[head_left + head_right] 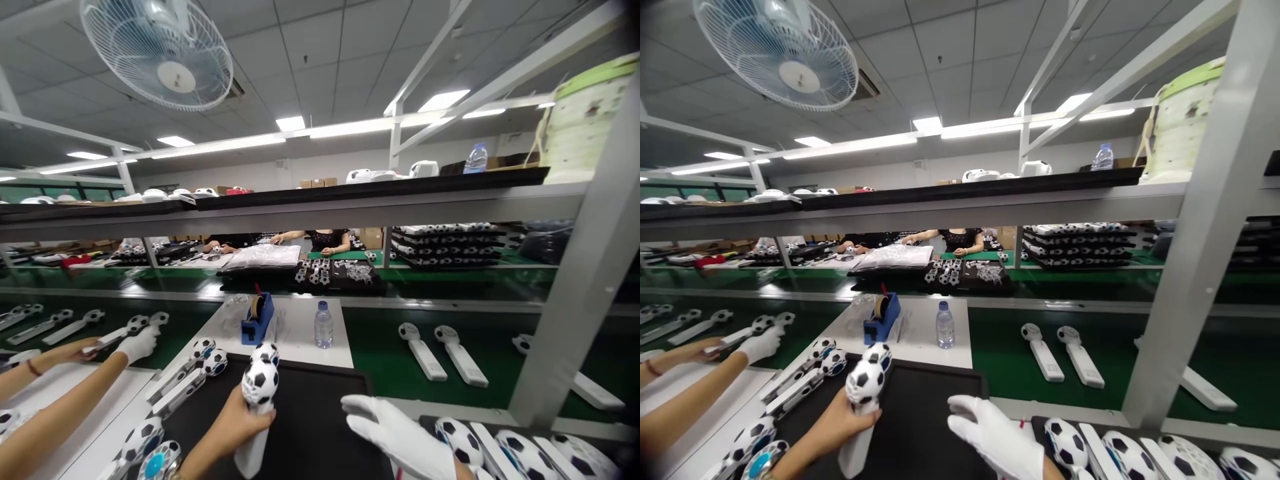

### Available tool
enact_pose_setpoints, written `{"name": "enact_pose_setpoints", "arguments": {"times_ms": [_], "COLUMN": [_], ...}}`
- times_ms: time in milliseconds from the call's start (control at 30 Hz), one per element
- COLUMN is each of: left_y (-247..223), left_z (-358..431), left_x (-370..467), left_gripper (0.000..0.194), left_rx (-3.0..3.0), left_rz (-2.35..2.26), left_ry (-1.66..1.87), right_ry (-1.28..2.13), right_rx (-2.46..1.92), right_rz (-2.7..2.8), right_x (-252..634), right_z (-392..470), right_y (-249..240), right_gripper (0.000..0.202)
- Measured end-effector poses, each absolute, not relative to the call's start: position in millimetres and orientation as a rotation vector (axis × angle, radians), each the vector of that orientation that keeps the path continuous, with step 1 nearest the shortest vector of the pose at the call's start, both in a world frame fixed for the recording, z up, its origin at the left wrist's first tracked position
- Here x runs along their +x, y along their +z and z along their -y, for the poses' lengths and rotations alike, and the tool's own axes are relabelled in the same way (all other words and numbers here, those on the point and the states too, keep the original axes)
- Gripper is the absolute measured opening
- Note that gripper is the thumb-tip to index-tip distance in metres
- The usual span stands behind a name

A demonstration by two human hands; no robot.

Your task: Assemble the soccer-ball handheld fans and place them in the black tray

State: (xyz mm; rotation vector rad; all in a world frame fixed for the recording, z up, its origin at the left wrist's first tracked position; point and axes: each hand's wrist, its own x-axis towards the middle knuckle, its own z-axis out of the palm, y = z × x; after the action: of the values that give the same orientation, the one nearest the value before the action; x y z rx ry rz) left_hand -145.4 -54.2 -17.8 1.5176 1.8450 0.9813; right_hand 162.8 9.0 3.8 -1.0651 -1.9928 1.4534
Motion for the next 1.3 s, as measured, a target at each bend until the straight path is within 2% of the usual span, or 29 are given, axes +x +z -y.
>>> {"name": "enact_pose_setpoints", "arguments": {"times_ms": [100,233,367,467,500,600,733,833,1000,1100,1300], "left_y": [20,42,20,-2,-7,-13,-13,-16,-23,-23,-28], "left_z": [55,46,22,0,-5,-14,-18,-25,-32,-29,-24], "left_x": [-108,-55,-21,-9,-6,-1,-1,-4,-11,-15,-13], "left_gripper": [0.027,0.033,0.045,0.024,0.024,0.036,0.075,0.088,0.08,0.071,0.064], "left_rx": [1.411,1.115,0.932,0.728,0.67,0.663,0.72,0.707,0.663,0.579,0.188], "left_rz": [-1.19,-0.471,-0.548,-0.841,-0.902,-0.778,-0.336,-0.183,0.0,0.098,0.264], "left_ry": [1.239,1.247,1.341,1.482,1.521,1.508,1.311,1.142,0.977,0.961,1.228], "right_ry": [1.58,1.679,1.708,1.716,1.72,1.736,1.769,1.799,1.844,1.887,2.084], "right_rx": [-0.971,-0.874,-0.833,-0.847,-0.857,-0.884,-0.917,-0.936,-0.946,-0.956,-0.882], "right_rz": [1.959,1.834,1.651,1.502,1.453,1.313,1.153,1.043,0.882,0.813,0.636], "right_x": [144,133,147,158,160,161,153,145,137,138,138], "right_z": [3,11,10,2,-1,-13,-22,-22,-20,-20,-21], "right_y": [5,9,14,15,15,13,11,12,14,12,11], "right_gripper": [0.029,0.029,0.029,0.029,0.028,0.027,0.026,0.028,0.037,0.028,0.018]}}
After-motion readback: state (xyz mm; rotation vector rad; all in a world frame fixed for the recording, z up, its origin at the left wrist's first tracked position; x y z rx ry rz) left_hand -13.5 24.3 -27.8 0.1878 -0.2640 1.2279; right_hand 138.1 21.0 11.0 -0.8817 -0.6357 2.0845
